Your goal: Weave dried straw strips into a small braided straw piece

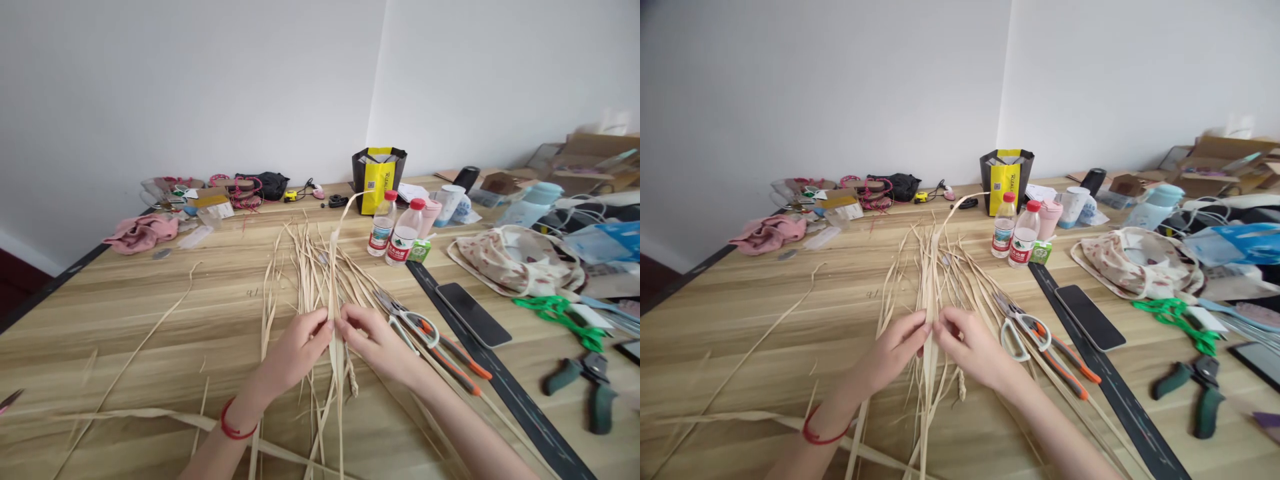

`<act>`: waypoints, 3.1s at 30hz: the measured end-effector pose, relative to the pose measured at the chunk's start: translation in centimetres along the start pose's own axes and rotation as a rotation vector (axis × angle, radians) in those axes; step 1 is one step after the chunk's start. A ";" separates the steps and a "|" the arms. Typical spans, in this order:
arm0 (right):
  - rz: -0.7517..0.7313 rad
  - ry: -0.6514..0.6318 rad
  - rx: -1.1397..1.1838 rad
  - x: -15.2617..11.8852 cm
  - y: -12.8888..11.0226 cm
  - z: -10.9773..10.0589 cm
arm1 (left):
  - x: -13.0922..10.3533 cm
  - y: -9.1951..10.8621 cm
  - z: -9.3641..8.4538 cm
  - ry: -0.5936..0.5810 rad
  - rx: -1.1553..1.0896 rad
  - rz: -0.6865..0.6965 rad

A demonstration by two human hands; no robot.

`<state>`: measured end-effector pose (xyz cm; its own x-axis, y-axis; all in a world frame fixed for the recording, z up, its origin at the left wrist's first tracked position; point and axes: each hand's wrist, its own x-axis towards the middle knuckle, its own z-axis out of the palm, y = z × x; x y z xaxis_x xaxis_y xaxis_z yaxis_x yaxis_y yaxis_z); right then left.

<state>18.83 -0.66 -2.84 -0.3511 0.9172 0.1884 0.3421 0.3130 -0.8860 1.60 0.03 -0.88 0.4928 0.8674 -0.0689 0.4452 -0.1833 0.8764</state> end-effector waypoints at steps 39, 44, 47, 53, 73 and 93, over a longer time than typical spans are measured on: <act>0.046 0.000 0.133 0.2 1.0 0.9 | 0.2 0.1 -0.5 -0.010 -0.118 -0.061; 0.038 0.110 -0.077 0.2 0.7 1.0 | 0.0 0.3 0.4 -0.013 0.064 -0.088; 0.031 0.118 -0.081 0.2 0.6 0.9 | 0.0 0.2 0.4 0.026 0.146 -0.064; 0.025 -0.028 -0.093 0.0 0.4 1.0 | 0.3 -0.6 0.1 0.108 0.064 -0.033; 0.014 0.170 -0.121 0.2 0.9 1.2 | 0.1 -0.1 0.4 0.018 0.083 -0.043; 0.055 0.092 0.159 0.2 1.0 1.5 | 0.2 -0.1 0.3 0.089 -0.041 -0.036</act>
<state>17.77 -0.57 -4.36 -0.2518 0.9529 0.1693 0.2141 0.2254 -0.9504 1.86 0.13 -1.15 0.4079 0.9111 -0.0599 0.4294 -0.1335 0.8932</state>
